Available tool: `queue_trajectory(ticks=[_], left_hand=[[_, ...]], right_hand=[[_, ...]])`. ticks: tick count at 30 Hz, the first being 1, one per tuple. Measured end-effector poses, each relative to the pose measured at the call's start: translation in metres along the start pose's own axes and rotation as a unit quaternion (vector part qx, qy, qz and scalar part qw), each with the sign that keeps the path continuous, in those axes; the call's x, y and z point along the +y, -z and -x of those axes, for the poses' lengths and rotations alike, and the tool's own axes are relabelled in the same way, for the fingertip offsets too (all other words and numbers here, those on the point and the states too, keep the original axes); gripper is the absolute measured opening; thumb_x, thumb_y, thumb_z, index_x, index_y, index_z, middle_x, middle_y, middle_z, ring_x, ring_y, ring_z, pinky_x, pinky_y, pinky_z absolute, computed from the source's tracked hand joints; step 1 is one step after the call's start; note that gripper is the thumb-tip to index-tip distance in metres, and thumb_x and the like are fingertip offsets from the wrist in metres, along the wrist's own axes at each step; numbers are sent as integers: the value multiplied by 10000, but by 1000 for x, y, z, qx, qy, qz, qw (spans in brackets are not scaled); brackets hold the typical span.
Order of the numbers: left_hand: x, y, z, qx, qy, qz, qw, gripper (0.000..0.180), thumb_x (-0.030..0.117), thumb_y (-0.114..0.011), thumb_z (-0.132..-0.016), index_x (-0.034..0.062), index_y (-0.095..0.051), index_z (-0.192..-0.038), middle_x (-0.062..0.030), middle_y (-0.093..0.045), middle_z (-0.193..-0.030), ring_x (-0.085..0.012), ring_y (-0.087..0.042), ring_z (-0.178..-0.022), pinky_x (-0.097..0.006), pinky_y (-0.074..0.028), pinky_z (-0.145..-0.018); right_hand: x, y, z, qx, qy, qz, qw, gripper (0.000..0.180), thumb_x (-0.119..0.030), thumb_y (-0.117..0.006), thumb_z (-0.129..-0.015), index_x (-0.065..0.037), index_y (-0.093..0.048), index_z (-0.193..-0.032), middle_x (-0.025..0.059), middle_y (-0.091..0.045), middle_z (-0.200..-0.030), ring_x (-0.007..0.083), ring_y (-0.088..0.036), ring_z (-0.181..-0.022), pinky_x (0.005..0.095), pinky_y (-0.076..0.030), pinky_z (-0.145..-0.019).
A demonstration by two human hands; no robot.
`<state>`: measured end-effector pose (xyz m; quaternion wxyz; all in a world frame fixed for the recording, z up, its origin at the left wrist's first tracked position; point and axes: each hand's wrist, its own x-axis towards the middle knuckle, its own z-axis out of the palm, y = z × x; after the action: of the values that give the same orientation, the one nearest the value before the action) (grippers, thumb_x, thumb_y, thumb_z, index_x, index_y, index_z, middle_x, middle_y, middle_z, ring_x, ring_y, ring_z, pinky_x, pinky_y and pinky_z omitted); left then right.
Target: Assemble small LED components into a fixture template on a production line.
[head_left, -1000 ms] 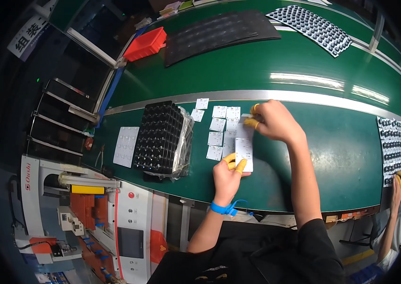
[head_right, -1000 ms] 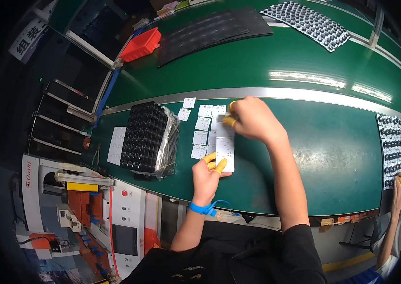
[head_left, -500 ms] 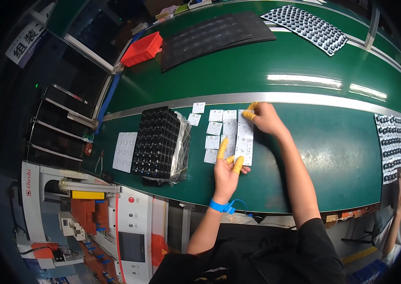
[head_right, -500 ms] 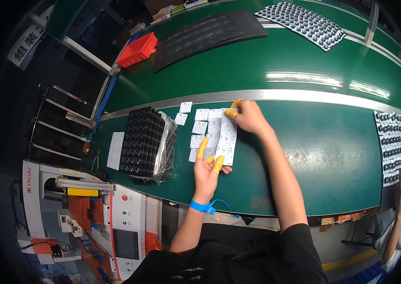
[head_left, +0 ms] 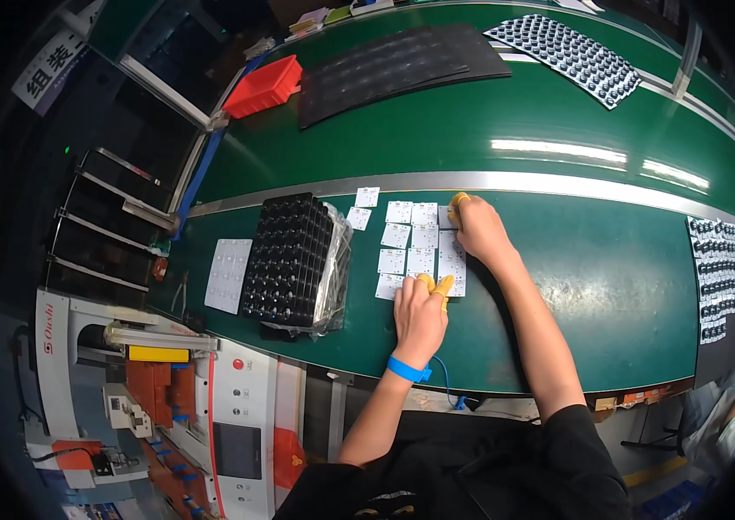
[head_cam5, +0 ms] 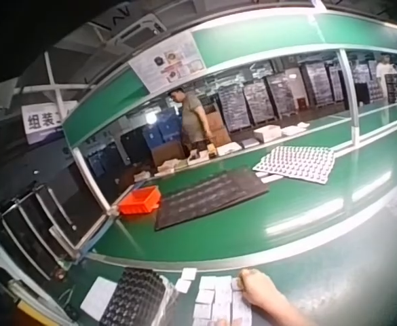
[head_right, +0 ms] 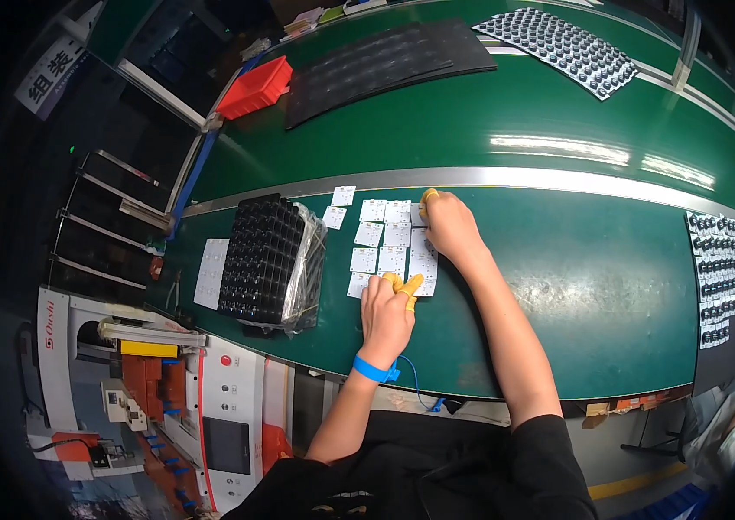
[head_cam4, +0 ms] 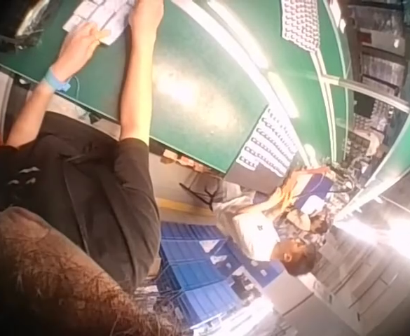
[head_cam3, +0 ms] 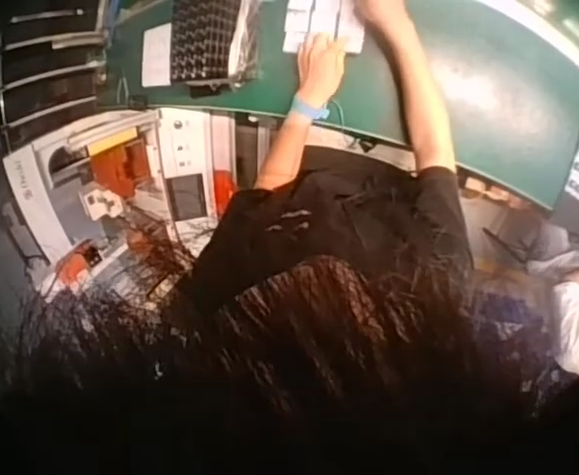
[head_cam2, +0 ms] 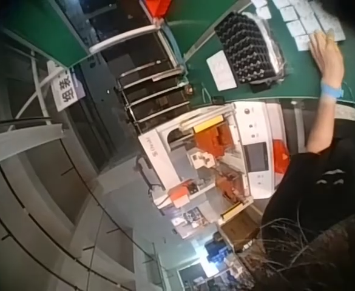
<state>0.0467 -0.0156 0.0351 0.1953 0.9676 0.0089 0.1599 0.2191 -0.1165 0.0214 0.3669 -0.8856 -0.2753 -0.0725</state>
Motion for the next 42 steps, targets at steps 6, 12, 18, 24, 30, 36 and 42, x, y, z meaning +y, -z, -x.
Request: queue_trajectory(ticks=[6,12,18,24,30,36,42], left_hand=[[-7,-16,9,20,-73,-34,997,80,16,-637,-727,-16,-689,-779,-150,-649,-1003,-336,-467,-1222,-506,-357,-947],[-3,-21,12,31,-77,-30,996,121,54,-639,-745,-25,-693,-820,-160,-650,-998,-347,-461,-1231,-523,-351,-948],[9,-10,19,38,-65,-19,997,356,138,-658,-781,-46,-657,-1086,-166,-621,-1134,-370,-426,-1254,-502,-325,-986],[2,-21,20,28,-65,-29,997,368,160,-636,-815,-37,-643,-1126,-162,-619,-1157,-381,-424,-1253,-507,-330,-996],[3,-19,24,36,-60,-44,997,336,170,-631,-813,14,-668,-1107,-131,-657,-1115,-360,-444,-1237,-510,-312,-977],[2,-20,27,-5,-46,-61,997,330,182,-632,-801,-4,-671,-1071,-146,-673,-997,-365,-458,-1216,-525,-314,-926],[3,-19,24,28,-49,-61,997,319,186,-634,-802,-7,-676,-1053,-139,-656,-1088,-367,-440,-1226,-530,-307,-951]], right_hand=[[-2,-4,-1,4,4,4,1000,195,77,-551,-729,62,-589,-920,262,-617,-944,452,-587,-890,492,-487,-778],[8,-11,1,66,24,16,997,259,72,-604,-712,42,-620,-969,198,-620,-936,388,-598,-909,456,-500,-800],[-15,10,-5,179,54,-11,982,217,-54,-656,-796,25,-662,-998,219,-643,-947,381,-621,-896,454,-502,-781],[-14,26,0,-132,40,29,990,207,-93,-673,-732,-12,-682,-922,228,-670,-885,390,-652,-850,455,-533,-758],[-24,30,4,-175,19,8,984,218,-65,-689,-675,11,-690,-879,244,-662,-896,408,-640,-865,445,-531,-801],[-16,20,5,-148,92,53,983,196,-45,-679,-664,2,-697,-854,236,-657,-944,387,-633,-914,439,-518,-822],[-25,22,2,-181,25,38,982,137,-3,-638,-662,7,-673,-795,233,-661,-812,395,-655,-810,451,-539,-732]])
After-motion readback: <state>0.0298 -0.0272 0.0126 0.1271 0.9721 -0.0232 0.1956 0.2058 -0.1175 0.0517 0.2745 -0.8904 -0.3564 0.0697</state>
